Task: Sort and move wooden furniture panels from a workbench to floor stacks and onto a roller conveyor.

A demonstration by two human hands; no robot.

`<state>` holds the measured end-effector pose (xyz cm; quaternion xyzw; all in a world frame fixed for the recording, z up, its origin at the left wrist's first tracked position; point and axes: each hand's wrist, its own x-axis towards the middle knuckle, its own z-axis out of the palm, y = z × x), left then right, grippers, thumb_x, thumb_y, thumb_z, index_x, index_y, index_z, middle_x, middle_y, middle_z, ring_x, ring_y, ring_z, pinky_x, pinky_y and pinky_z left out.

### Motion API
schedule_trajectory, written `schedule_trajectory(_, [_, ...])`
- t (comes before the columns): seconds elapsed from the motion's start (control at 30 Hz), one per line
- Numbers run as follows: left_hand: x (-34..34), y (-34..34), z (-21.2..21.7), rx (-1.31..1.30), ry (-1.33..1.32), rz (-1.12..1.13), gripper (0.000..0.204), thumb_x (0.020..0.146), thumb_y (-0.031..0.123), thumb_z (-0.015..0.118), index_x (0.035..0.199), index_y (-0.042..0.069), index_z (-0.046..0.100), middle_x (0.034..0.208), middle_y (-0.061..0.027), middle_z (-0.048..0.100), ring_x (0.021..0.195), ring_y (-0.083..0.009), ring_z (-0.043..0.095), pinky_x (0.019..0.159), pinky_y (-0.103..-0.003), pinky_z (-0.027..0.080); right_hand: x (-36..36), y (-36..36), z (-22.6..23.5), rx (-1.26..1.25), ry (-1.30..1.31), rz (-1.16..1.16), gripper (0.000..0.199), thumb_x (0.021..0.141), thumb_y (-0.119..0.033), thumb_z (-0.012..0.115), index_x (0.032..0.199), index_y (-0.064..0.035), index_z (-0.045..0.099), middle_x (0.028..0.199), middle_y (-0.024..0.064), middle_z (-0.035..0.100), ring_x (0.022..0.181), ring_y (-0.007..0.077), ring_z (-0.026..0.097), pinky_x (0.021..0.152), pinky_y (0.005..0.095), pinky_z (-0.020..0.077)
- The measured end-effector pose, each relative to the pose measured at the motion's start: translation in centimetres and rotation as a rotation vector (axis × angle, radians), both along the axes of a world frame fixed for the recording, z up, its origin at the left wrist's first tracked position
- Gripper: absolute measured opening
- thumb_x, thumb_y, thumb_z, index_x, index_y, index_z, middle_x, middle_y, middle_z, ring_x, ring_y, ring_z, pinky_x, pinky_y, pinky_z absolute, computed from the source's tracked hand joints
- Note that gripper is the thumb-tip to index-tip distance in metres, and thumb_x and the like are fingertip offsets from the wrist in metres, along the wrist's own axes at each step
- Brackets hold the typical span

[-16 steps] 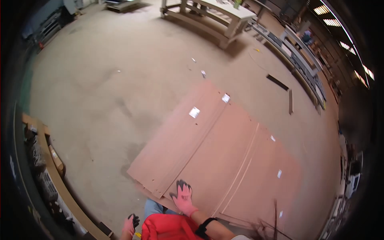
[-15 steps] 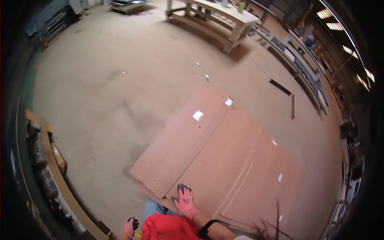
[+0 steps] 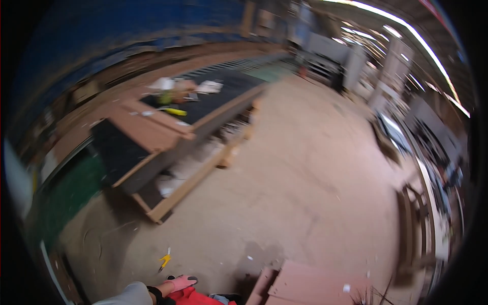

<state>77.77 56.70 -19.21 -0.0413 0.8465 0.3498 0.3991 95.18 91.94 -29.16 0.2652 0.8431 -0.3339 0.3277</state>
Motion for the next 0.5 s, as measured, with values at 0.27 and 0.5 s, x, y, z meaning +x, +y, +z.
schedule_trajectory(0.27, [9.4, -25.3, -6.4, -0.014, -0.023, 0.696, 0.041, 0.082, 0.041, 0.057, 0.103, 0.007, 0.068, 0.096, -0.0137, 0.069, 0.091, -0.0312, 0.065, 0.084, -0.039, 0.049, -15.2, -9.4, 1.9, -0.035, -0.088, 0.068, 0.043, 0.087, -0.039, 0.055, 0.118, -0.0090, 0.061, 0.109, 0.0192, 0.064, 0.102, 0.0326, 0.060, 0.090, 0.0412, 0.0463])
schedule_trajectory(0.5, [17.4, -37.7, -1.4, 0.064, 0.071, 1.315, 0.028, 0.084, 0.029, 0.059, 0.094, 0.005, 0.069, 0.074, -0.0077, 0.067, 0.064, -0.0174, 0.062, 0.060, -0.031, 0.049, -22.2, -26.1, 1.7, -0.177, 0.082, 0.651, 0.039, 0.086, -0.040, 0.054, 0.112, -0.0117, 0.065, 0.101, 0.0162, 0.068, 0.092, 0.0327, 0.065, 0.082, 0.0389, 0.0506])
